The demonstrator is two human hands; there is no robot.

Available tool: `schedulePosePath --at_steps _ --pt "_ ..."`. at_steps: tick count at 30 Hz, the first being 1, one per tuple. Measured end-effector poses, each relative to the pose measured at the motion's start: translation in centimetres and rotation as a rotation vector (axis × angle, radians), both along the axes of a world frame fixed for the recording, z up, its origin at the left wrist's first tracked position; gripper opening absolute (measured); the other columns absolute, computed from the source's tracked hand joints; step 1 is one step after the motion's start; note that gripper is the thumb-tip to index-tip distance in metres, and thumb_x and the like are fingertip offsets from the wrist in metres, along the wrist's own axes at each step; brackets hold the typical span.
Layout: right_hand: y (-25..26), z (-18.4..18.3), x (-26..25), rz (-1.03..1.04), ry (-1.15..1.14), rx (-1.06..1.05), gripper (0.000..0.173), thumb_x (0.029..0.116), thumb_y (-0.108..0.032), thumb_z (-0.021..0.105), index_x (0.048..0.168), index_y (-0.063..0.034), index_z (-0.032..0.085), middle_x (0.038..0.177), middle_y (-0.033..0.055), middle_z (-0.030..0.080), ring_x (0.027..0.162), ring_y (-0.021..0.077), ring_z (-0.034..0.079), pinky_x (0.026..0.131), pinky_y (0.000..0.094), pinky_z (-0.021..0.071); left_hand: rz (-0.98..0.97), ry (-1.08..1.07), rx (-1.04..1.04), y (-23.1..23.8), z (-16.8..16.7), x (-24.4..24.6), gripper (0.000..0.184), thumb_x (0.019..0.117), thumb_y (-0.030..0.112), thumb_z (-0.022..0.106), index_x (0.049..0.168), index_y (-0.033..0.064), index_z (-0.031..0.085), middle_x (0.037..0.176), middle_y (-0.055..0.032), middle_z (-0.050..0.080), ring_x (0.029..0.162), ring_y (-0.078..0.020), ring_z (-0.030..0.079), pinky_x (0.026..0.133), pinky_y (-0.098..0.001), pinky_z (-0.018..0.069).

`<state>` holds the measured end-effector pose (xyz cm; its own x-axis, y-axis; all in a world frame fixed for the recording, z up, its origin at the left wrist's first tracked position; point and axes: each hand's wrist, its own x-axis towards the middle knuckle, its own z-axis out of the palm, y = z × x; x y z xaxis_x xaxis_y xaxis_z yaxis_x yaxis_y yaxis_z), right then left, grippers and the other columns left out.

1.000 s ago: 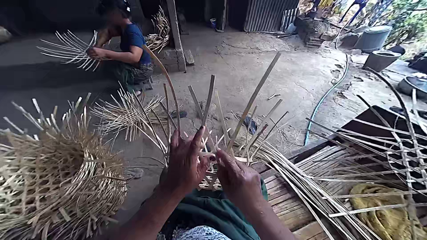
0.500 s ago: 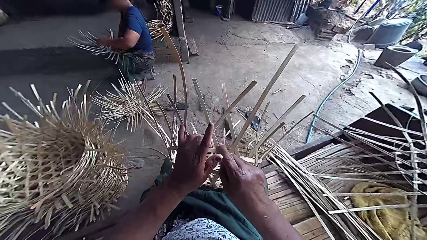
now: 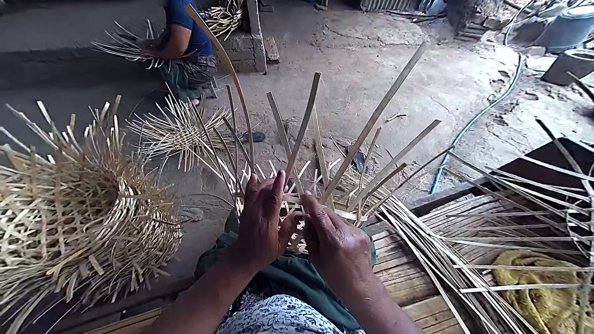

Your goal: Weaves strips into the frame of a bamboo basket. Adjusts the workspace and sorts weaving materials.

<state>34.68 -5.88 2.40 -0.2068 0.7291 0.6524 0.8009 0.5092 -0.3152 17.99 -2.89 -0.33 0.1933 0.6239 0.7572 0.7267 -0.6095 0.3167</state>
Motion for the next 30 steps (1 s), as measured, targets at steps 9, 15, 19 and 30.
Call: schedulePosePath --at_steps 9,15,19,30 --pt "-0.1 -0.2 -0.2 -0.004 -0.053 -0.003 0.035 0.0962 -0.013 0.056 0.126 -0.0054 0.073 0.089 0.0077 0.076 0.064 0.0215 0.070 0.049 0.0355 0.0538 -0.033 0.061 0.026 0.4 -0.2 0.3 0.049 0.1095 0.035 0.037 0.144 0.0056 0.056 0.116 -0.0125 0.069 0.125 -0.0224 0.060 0.123 -0.0603 0.0191" --pt "0.0 1.4 1.7 0.082 0.126 -0.066 0.027 0.1002 -0.019 0.059 0.120 -0.0101 0.076 0.087 0.0069 0.070 0.060 0.0125 0.061 0.051 0.0280 0.0514 0.019 0.068 0.113 0.6 0.5 0.6 0.045 0.1054 0.037 0.048 0.137 0.0100 0.064 0.103 -0.0083 0.071 0.110 -0.0183 0.065 0.122 -0.0580 0.0211" --pt "0.4 1.4 2.9 -0.103 0.270 -0.039 0.023 0.0968 -0.027 0.068 0.095 -0.0048 0.072 0.084 0.0058 0.064 0.059 0.0062 0.053 0.053 0.0191 0.0462 0.067 0.097 0.132 0.4 0.6 1.1 0.047 0.1022 0.040 0.053 0.137 0.0105 0.065 0.094 -0.0077 0.070 0.100 -0.0198 0.067 0.118 -0.0569 0.0249" --pt "-0.1 2.7 2.6 -0.214 0.051 -0.134 0.038 0.1002 -0.023 0.058 0.134 -0.0091 0.068 0.075 0.0060 0.070 0.055 0.0207 0.063 0.048 0.0396 0.0512 0.032 0.144 0.153 -1.1 0.6 2.3 0.047 0.1005 0.043 0.057 0.132 0.0100 0.068 0.090 -0.0080 0.069 0.095 -0.0217 0.065 0.116 -0.0549 0.0276"
